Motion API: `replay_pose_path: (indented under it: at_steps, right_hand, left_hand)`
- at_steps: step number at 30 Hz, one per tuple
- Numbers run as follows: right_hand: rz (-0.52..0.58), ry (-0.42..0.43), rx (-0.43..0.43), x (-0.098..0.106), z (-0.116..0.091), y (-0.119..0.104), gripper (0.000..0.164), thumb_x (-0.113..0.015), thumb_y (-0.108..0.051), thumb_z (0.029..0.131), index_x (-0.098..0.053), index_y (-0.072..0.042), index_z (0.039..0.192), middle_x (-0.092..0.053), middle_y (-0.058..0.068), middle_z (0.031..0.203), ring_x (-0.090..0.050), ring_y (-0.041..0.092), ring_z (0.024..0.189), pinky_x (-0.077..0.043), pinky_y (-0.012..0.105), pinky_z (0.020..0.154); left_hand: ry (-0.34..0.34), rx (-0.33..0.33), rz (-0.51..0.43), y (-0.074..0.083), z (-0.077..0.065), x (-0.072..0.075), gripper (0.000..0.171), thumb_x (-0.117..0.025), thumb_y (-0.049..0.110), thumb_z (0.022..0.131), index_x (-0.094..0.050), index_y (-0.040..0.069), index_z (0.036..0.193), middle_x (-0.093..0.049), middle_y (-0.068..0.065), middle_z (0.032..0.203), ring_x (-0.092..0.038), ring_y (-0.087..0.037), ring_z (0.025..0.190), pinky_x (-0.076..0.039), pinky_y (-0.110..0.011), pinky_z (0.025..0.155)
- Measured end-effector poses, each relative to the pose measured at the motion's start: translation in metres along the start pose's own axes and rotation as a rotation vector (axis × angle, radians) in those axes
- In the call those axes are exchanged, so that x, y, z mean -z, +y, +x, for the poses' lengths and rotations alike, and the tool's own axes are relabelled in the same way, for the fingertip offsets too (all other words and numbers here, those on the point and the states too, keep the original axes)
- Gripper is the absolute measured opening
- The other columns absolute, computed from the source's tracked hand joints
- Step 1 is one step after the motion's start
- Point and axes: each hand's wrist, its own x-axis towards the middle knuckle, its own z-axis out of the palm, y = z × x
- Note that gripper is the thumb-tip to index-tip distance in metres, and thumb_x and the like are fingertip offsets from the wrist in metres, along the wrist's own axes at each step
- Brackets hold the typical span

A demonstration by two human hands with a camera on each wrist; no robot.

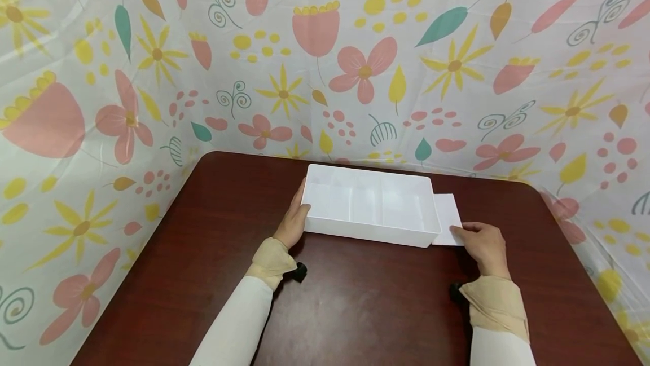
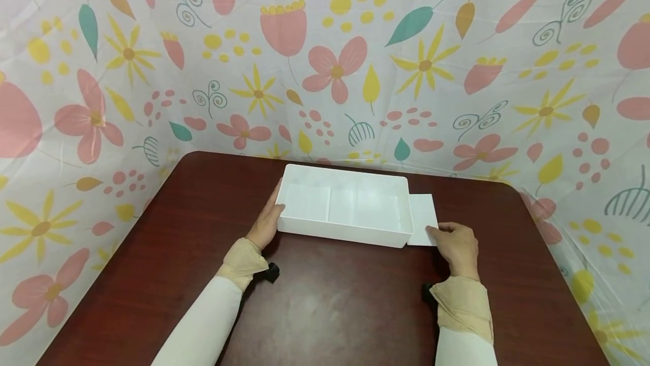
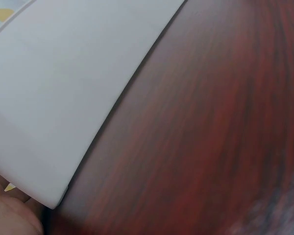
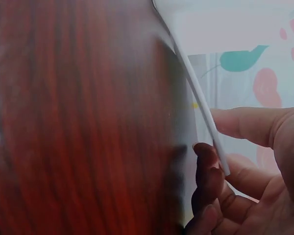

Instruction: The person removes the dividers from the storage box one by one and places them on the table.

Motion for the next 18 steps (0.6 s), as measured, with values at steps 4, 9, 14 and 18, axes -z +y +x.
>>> replay_pose_path:
  at_steps: [4, 9, 14, 18]
  right_hand:
    - [-0.02, -0.021, -0.004, 0.001, -0.001, -0.001, 0.055, -0.065, -0.038, 0.088, -0.061, 0.003, 0.125, -0.052, 0.031, 0.13, -0.047, 0.039, 0.11, -0.044, 0.044, 0.079]
    - [-0.035, -0.033, -0.001, 0.001, -0.002, -0.002, 0.055, -0.064, -0.037, 0.089, -0.06, 0.004, 0.127, -0.05, 0.032, 0.131, -0.046, 0.041, 0.111, -0.045, 0.047, 0.082]
    - [-0.04, -0.036, -0.003, 0.001, -0.002, -0.002, 0.055, -0.065, -0.037, 0.089, -0.06, 0.003, 0.126, -0.052, 0.031, 0.13, -0.047, 0.041, 0.11, -0.044, 0.048, 0.082]
    - [-0.051, -0.039, -0.005, 0.0, -0.002, -0.002, 0.056, -0.065, -0.039, 0.089, -0.059, 0.003, 0.126, -0.053, 0.03, 0.128, -0.047, 0.041, 0.108, -0.044, 0.049, 0.081]
  left_hand:
    - [0.0, 0.002, 0.001, 0.001, 0.0, 0.0, 0.062, -0.028, 0.002, 0.099, -0.004, 0.008, 0.155, -0.005, -0.015, 0.16, -0.004, -0.024, 0.142, -0.009, -0.056, 0.114]
    - [-0.003, 0.004, -0.015, -0.006, 0.002, -0.001, 0.061, -0.028, 0.002, 0.1, -0.004, 0.008, 0.156, -0.005, -0.012, 0.16, -0.004, -0.02, 0.142, -0.009, -0.056, 0.114]
    - [0.011, 0.014, 0.013, -0.03, 0.008, -0.003, 0.062, -0.027, 0.007, 0.101, -0.003, 0.019, 0.156, -0.005, -0.001, 0.161, -0.004, -0.012, 0.141, -0.009, -0.055, 0.115]
    - [0.018, 0.029, 0.032, -0.038, 0.009, -0.004, 0.064, -0.028, 0.012, 0.099, -0.003, 0.028, 0.156, -0.006, 0.008, 0.16, -0.004, -0.006, 0.139, -0.01, -0.051, 0.115]
